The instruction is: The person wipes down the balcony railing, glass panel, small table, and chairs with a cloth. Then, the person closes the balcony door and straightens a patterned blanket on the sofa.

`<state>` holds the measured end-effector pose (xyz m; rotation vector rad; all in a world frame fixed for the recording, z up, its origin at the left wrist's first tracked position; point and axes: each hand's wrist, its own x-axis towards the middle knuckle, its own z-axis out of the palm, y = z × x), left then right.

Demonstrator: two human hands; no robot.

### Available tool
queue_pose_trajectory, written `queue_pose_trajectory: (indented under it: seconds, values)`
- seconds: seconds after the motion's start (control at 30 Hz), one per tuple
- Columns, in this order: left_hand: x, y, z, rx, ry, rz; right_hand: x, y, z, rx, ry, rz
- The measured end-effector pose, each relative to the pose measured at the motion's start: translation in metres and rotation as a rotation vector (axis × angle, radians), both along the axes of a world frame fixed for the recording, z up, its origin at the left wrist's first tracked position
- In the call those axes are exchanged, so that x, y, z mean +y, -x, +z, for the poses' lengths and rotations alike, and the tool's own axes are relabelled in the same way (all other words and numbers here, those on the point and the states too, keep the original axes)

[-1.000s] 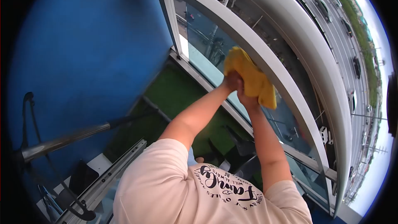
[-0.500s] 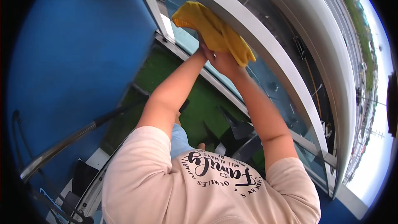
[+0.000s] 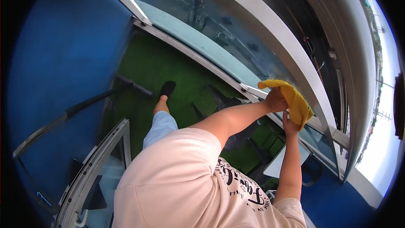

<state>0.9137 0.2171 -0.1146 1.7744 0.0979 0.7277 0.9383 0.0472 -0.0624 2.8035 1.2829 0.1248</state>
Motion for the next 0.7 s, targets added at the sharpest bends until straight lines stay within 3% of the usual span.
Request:
queue_pose_trajectory:
  seconds: [0.03, 0.13, 0.23, 0.3, 0.37, 0.4, 0.47, 0.6, 0.7]
  values:
    - [0.002, 0.001, -0.005, -0.004, 0.097, -0.053, 0.000, 0.000, -0.006, -0.042, 0.048, -0.035]
    - [0.045, 0.017, -0.009, -0.127, -0.200, 0.307, 0.051, 0.012, -0.022, -0.124, -0.157, 0.172]
    - [0.144, 0.039, -0.039, 0.109, -0.260, 0.352, 0.168, 0.015, -0.042, -0.027, -0.031, 0.419]
    - [0.224, 0.055, -0.074, 0.171, -0.200, 0.528, 0.276, 0.040, -0.040, 0.063, -0.145, 0.525]
    - [0.300, 0.068, -0.130, -0.162, 0.483, 0.496, 0.387, 0.070, -0.044, 0.084, -0.266, 0.699]
    - [0.345, 0.082, -0.139, -0.223, 0.629, 0.502, 0.436, 0.081, -0.050, 0.182, -0.367, 0.753]
    - [0.428, 0.116, -0.152, 0.163, 0.326, 0.689, 0.534, 0.103, -0.056, 0.394, -0.470, 0.800]
    - [0.517, 0.145, -0.155, 0.325, 0.287, 0.759, 0.642, 0.136, -0.065, 0.746, -0.414, 0.659]
    - [0.487, 0.126, -0.171, 0.283, 0.361, 0.749, 0.636, 0.123, -0.093, 0.337, -0.310, 0.821]
